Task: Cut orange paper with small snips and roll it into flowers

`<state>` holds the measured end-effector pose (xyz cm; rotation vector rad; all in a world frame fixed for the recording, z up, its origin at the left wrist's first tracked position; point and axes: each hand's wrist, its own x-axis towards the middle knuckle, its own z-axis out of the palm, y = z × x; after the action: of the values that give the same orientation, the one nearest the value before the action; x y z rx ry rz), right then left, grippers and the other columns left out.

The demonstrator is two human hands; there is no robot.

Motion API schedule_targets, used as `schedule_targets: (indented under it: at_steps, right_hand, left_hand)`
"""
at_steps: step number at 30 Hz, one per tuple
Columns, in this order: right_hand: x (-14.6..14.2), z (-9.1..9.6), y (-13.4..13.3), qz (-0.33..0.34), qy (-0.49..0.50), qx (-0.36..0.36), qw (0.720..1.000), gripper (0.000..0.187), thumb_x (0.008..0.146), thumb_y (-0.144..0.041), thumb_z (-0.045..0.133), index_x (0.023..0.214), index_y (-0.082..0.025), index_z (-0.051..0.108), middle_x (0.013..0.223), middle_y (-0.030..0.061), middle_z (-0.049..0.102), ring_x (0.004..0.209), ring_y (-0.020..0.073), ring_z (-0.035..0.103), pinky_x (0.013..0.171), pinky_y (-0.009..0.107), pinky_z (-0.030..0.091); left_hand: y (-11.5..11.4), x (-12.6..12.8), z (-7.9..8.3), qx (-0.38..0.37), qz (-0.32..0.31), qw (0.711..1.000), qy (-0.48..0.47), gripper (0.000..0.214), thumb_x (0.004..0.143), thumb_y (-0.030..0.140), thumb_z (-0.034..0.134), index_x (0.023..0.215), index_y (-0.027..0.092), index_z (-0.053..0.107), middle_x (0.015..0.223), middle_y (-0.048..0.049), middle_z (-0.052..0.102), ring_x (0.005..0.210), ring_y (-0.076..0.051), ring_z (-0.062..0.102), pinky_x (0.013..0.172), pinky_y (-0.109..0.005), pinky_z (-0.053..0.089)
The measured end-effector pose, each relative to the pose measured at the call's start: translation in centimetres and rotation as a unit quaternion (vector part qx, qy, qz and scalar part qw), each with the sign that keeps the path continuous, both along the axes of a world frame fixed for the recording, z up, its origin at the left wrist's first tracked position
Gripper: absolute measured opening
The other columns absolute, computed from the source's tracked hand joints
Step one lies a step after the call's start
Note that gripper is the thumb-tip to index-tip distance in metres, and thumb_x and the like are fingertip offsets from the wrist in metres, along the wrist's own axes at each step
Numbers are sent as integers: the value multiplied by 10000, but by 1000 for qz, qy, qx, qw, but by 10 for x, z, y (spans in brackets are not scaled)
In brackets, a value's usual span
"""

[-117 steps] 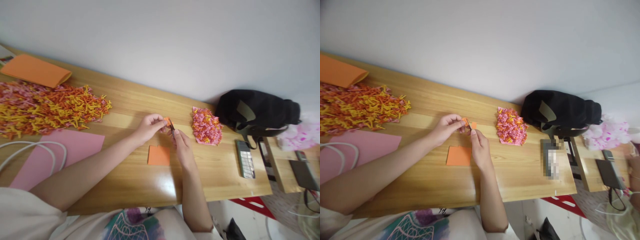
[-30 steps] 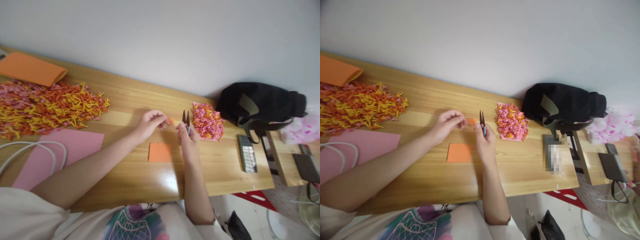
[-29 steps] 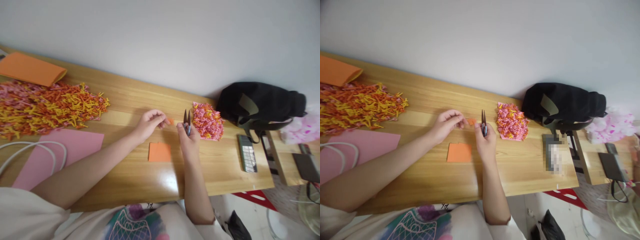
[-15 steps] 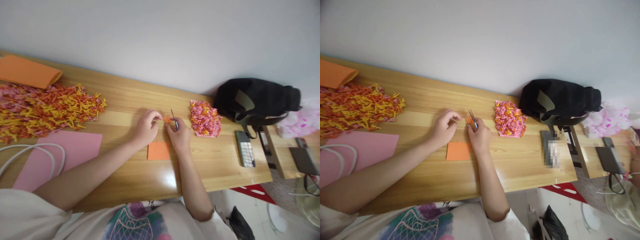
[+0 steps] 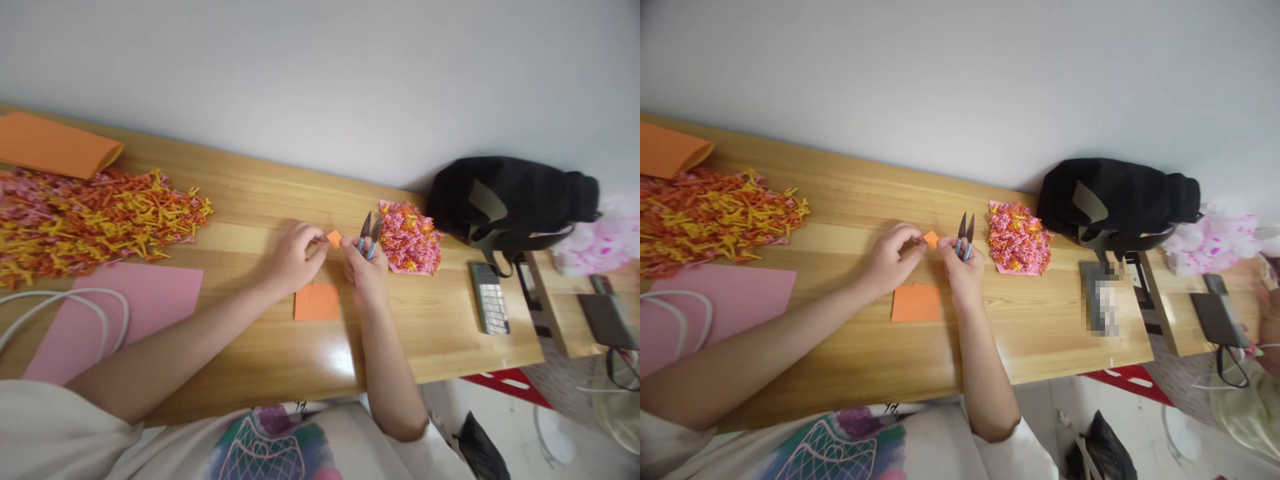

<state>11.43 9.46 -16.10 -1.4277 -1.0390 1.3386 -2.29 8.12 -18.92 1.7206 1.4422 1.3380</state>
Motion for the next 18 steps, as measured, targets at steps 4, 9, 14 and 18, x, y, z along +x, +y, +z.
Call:
schedule_targets:
  at_steps: [4, 9, 14, 18]
  right_hand:
    - [-5, 5, -3, 2, 66, -45, 997, 323, 581, -423, 773, 721, -186, 605, 420, -136, 311, 351, 29, 185, 356, 218, 91]
    - [-7, 3, -5, 10, 62, -36, 997, 309, 594, -404, 777, 714, -178, 605, 448, -132, 325, 368, 24, 210, 365, 219, 121]
    - [-5, 1, -4, 8, 40, -29, 999, 299, 617, -414, 755, 711, -185, 589, 472, -126, 325, 382, 29, 215, 374, 225, 133]
    - [-6, 1, -5, 10, 42, -29, 999, 310, 621, -425, 758, 721, -183, 591, 484, -124, 325, 390, 31, 215, 381, 224, 143]
  left_hand:
    - [1, 0, 2, -4, -26, 999, -20, 99, 859, 227, 555, 779, 186, 596, 795, -40, 664, 775, -192, 612, 738, -339, 460]
    - [2, -1, 5, -37, -34, 995, -83, 213, 868, 252, 514, 672, 192, 572, 706, -28, 639, 702, -179, 592, 680, -313, 439]
    - [2, -2, 7, -45, -53, 989, -128, 213, 857, 226, 480, 674, 198, 588, 740, -32, 663, 737, -181, 608, 706, -312, 453]
    - [1, -1, 7, -55, -41, 991, -117, 250, 881, 286, 507, 668, 194, 600, 709, -34, 649, 705, -179, 592, 679, -312, 445]
